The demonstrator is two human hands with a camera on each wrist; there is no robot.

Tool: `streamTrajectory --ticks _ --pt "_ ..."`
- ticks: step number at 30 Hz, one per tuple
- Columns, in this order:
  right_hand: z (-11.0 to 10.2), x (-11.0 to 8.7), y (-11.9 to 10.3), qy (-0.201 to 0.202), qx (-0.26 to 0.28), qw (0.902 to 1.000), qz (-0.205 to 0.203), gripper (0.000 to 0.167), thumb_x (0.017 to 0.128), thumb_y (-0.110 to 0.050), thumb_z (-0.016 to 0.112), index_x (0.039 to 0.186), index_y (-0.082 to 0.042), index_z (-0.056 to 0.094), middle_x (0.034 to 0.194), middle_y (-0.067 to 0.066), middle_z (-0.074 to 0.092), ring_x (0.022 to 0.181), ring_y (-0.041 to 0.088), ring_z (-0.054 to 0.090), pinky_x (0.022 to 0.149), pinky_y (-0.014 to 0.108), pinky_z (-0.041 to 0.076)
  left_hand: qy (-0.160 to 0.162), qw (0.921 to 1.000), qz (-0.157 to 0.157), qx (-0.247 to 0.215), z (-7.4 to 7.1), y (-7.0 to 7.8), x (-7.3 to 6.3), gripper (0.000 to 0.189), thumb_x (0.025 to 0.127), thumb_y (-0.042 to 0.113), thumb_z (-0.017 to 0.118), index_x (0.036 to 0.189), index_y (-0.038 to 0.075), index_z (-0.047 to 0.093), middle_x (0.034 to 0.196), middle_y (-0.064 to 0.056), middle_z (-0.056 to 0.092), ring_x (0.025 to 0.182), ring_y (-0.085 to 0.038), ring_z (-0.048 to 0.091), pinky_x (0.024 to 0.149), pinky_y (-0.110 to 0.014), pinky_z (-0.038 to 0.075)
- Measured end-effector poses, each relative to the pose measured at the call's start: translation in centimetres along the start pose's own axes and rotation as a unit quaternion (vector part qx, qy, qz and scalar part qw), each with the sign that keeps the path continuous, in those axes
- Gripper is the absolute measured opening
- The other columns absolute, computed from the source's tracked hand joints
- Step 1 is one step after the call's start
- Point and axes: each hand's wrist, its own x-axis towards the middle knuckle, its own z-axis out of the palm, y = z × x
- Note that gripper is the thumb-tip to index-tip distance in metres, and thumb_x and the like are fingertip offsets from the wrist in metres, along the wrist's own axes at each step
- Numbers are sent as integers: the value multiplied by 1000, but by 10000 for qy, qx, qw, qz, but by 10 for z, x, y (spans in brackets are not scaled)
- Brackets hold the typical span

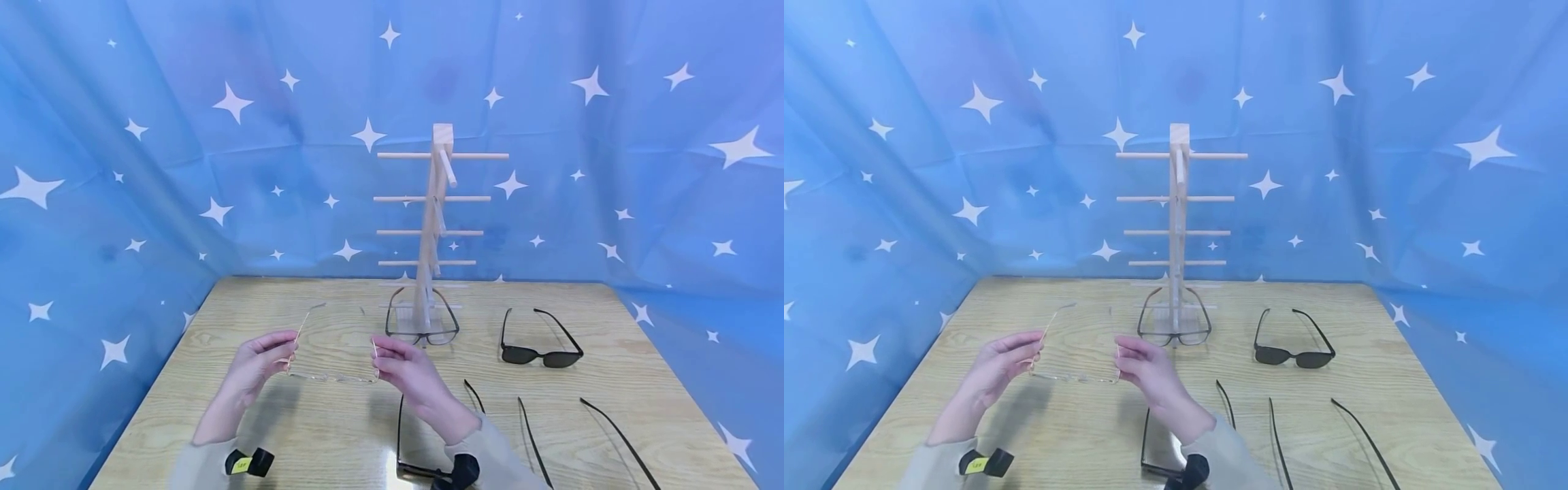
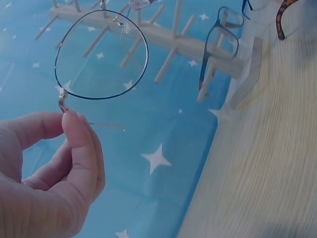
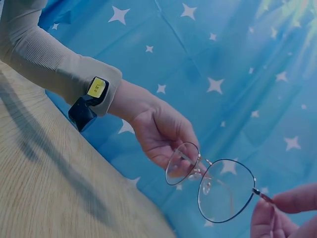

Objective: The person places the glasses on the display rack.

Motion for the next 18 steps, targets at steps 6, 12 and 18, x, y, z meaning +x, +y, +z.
streamTrajectory --ticks 6,12,18 --pt "-13 -11 -2 99 -51 9999 -50 45 85 9 54 128 15 44 90 -2 58 83 9 57 76 21 51 -118 9999 -17 -2 15 -1 1 19 85 -5 61 97 6 70 83 1 66 71 -10 61 61 -20 54" --pt "-26 -18 -4 352 -106 9992 -125 42 84 11 54 125 13 49 90 0 59 82 11 58 74 21 51 -150 9998 -138 43 31 -2 4 19 85 -5 62 101 2 69 84 0 66 71 -10 61 61 -20 54" --pt "-39 -26 -9 439 -178 9988 -153 44 84 10 54 127 13 46 93 0 59 86 12 58 75 22 51 -309 9994 -148 -24 46 -4 9 24 85 -4 61 108 -7 64 84 -1 66 71 -10 61 61 -20 54"
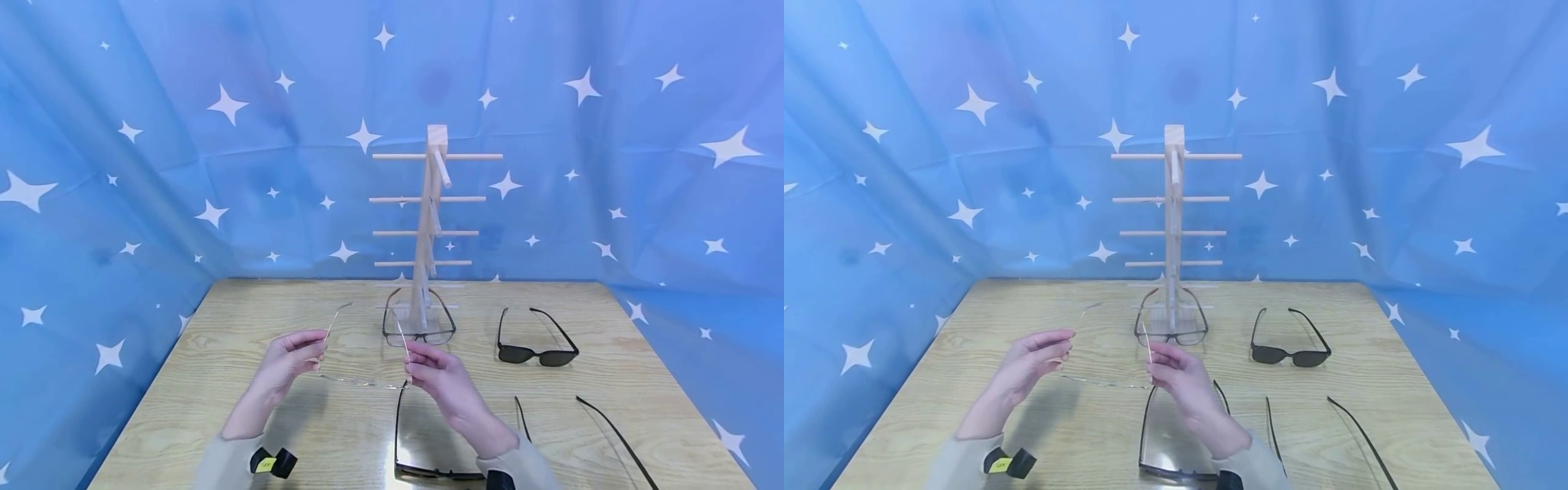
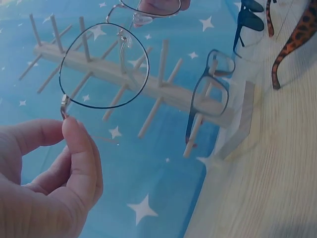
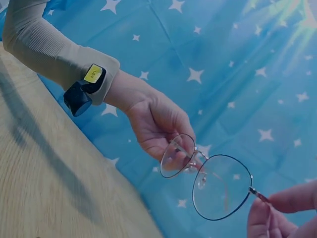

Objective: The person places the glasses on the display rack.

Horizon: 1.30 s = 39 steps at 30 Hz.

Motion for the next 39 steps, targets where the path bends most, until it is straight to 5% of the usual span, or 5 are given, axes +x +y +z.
streamTrajectory --ticks 9,16,24,32,39 --pt "-19 -11 -7 -7 20 10000 -93 38 84 11 54 122 4 54 96 1 59 88 12 58 77 22 51 -248 9996 19 -116 20 -2 6 19 85 -4 61 97 7 70 86 -1 65 70 -11 61 61 -20 54" --pt "-32 -16 -13 132 27 9998 -116 42 83 10 55 125 4 52 95 1 59 90 14 57 77 21 50 -343 9993 -56 -126 34 -5 12 30 85 -4 60 113 -14 58 84 -1 64 69 -10 60 61 -20 54" --pt "-47 -16 -17 398 4 9988 -278 37 85 12 52 121 4 55 94 1 58 85 10 56 74 18 51 -440 9989 -128 -78 50 -10 19 31 86 -2 61 114 -15 57 84 0 65 70 -10 61 63 -21 55" --pt "-62 -5 -25 622 55 9971 -429 31 86 11 52 108 -10 62 91 -2 59 83 7 59 75 17 52 -115 9996 -118 -229 69 -11 31 24 86 -5 60 109 -11 61 83 -4 62 70 -13 59 61 -20 54" --pt "-73 11 -36 684 50 9973 -255 37 89 9 51 126 4 50 90 -3 58 85 6 59 79 18 51 111 9988 -165 -440 80 -10 42 33 86 -5 60 116 -16 55 82 -1 62 70 -11 58 60 -19 54"
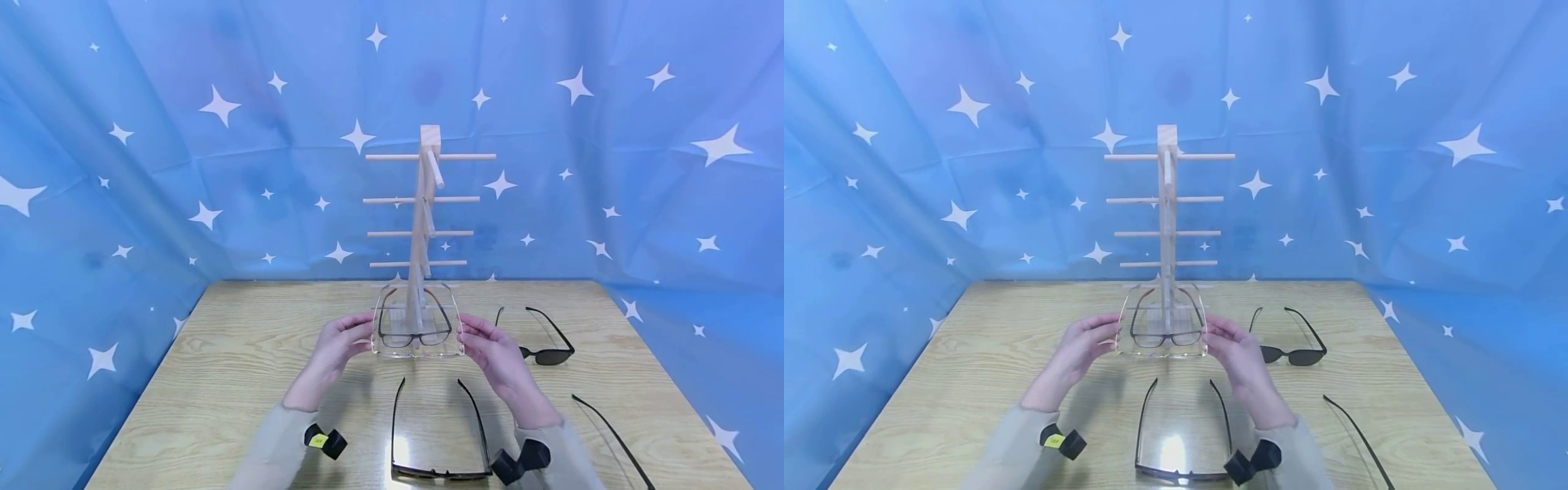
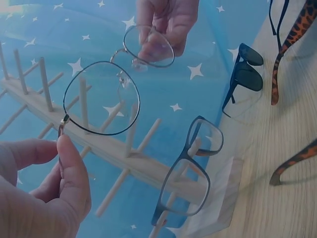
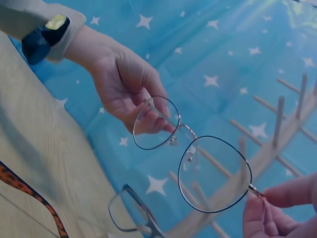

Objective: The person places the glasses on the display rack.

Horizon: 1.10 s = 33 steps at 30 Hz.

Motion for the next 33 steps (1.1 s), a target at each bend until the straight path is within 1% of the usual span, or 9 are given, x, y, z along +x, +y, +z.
streamTrajectory --ticks 2,6,11,13,17,21,24,29,33 --pt "-2 6 -2 -24 -18 10000 24 40 90 8 51 129 8 45 90 -4 59 85 6 60 79 18 51 45 10000 -23 -59 2 0 4 33 86 -5 60 116 -16 55 82 -2 64 69 -11 59 60 -19 54" --pt "-5 19 -6 3 -18 9999 134 42 91 6 52 131 7 44 91 -4 61 85 6 61 76 16 50 128 9998 -24 -179 6 -1 11 32 86 -4 60 116 -14 57 85 -5 65 68 -11 60 61 -19 54" --pt "-6 34 -10 8 -131 9997 211 45 92 4 52 135 8 39 90 -6 61 85 5 60 76 15 50 256 9988 -1 -407 8 -2 21 28 87 -3 59 113 -11 60 79 -4 64 67 -10 61 59 -17 54" --pt "-6 39 -11 -11 -212 9996 181 47 93 3 51 137 10 35 91 -7 61 85 4 59 76 15 49 290 9982 -62 -525 8 -2 25 28 87 -3 59 114 -10 60 78 -4 63 67 -10 61 59 -16 54" --pt "-7 48 -13 10 -282 9995 168 49 94 2 50 139 9 33 90 -8 61 86 5 59 80 16 49 372 9970 -143 -659 10 0 32 31 87 -3 59 117 -10 58 85 -7 63 68 -9 61 60 -15 54" --pt "-7 55 -14 64 -219 9996 185 49 94 1 51 139 8 34 92 -7 61 88 4 60 84 17 49 511 9958 -89 -756 13 2 38 33 87 -4 59 119 -11 56 82 -7 63 66 -8 60 57 -14 52" --pt "-7 59 -14 128 -86 9997 179 48 93 1 53 137 9 36 91 -5 62 86 5 60 81 16 50 605 9946 -34 -845 15 2 43 34 86 -5 58 120 -12 55 77 -4 64 65 -7 61 56 -13 52" --pt "-6 66 -11 316 187 9992 162 36 91 3 55 126 4 49 85 -4 65 82 7 62 75 16 51 771 9921 18 -987 17 0 48 35 86 -7 57 120 -14 54 72 -2 65 63 -6 61 54 -13 52" --pt "-6 71 -8 381 348 9986 154 29 90 5 55 119 3 53 83 -4 66 79 7 63 74 17 52 948 9899 43 -1055 18 -2 52 32 86 -7 57 117 -13 56 68 -1 64 60 -6 61 52 -13 51"
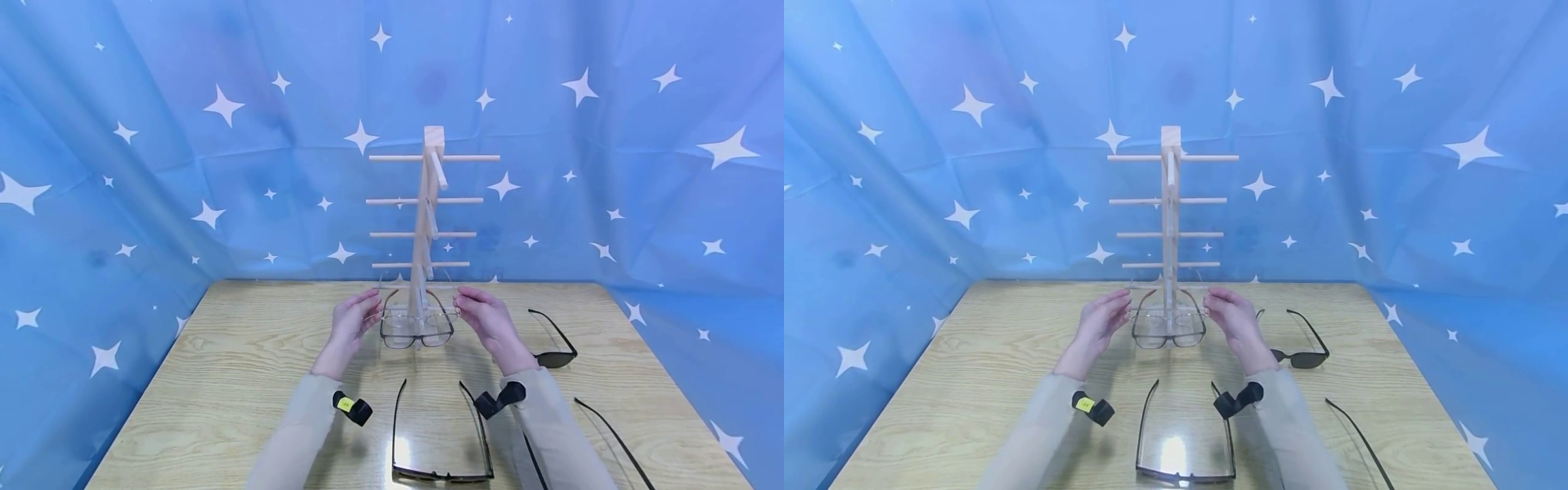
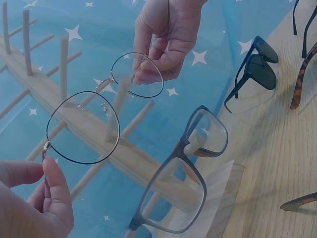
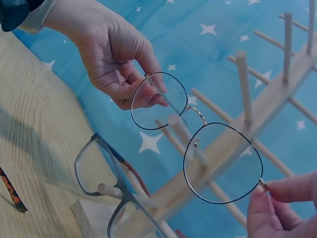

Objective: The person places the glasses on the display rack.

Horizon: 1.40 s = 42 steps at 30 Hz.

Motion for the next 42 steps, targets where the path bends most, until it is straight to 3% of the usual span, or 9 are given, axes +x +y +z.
streamTrajectory --ticks 13,39,42 --pt "-1 8 7 211 -160 9996 59 32 90 5 54 122 8 49 83 -4 65 80 7 63 73 16 53 254 9997 -11 30 2 -5 6 28 87 -6 59 114 -11 59 67 -3 63 58 -6 59 51 -12 50" --pt "-4 13 14 116 22 9999 107 38 91 8 51 127 13 41 83 -2 64 82 8 63 77 16 52 107 9999 -136 12 -1 -9 12 34 87 -4 59 120 -12 55 66 -2 63 56 -5 59 50 -12 50" --pt "-5 13 14 113 78 9998 109 32 92 7 50 123 9 44 82 -2 64 80 8 63 77 16 52 51 9999 -120 79 -2 -9 12 34 87 -3 59 120 -12 54 66 -1 63 56 -4 59 51 -12 51"
